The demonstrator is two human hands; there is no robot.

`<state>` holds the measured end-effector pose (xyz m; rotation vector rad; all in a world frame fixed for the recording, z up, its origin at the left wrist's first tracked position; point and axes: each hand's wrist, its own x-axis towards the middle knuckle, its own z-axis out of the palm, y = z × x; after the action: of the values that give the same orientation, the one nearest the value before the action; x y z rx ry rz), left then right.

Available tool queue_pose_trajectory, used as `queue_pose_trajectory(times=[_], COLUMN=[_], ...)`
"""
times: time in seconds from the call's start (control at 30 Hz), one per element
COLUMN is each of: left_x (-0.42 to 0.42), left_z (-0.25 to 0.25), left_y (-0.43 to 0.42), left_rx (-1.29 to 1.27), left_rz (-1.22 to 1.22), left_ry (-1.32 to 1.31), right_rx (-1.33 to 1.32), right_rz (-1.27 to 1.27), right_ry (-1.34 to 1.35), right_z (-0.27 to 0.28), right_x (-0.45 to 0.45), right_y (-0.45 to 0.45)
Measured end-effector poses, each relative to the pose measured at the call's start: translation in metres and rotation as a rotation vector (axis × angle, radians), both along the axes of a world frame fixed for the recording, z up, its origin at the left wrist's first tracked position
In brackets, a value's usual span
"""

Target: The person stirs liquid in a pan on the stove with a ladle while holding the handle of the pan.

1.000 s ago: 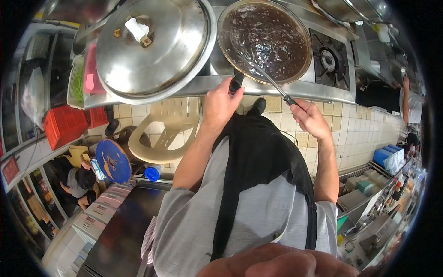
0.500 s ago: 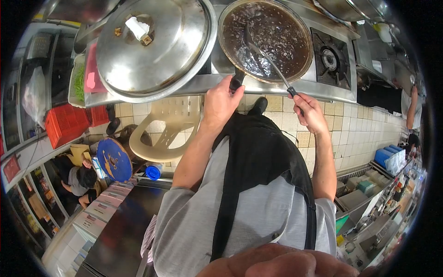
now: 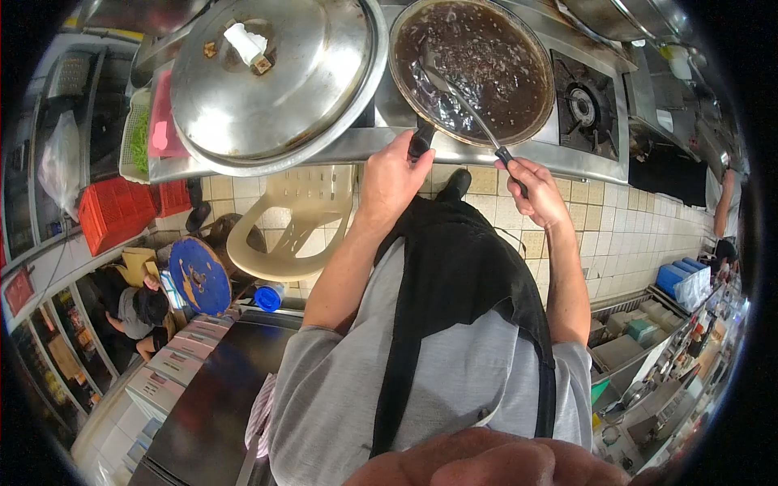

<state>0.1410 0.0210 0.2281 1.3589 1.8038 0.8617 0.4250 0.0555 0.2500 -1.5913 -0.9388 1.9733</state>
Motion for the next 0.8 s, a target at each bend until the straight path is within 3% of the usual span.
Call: queue_pose_trajectory(times=[0.33, 0.73, 0.8], left_x=[-0.001, -0.001, -0.001], left_z=[0.0, 0.0, -0.006], left_y=[0.0, -0.001, -0.001], left_rx=[-0.003, 0.032, 0.045], left_rz=[-0.013, -0.014, -0.01], left_ry=[0.013, -0.001, -0.013], right_rx=[0.016, 0.207, 0.348], right_rz=[0.032, 0.272, 0.369], right_ry=[-0.005, -0.302, -0.415], right_z=[0.001, 0.01, 0.007], right_x=[-0.007, -0.016, -0.015], right_y=[0.004, -0.007, -0.008])
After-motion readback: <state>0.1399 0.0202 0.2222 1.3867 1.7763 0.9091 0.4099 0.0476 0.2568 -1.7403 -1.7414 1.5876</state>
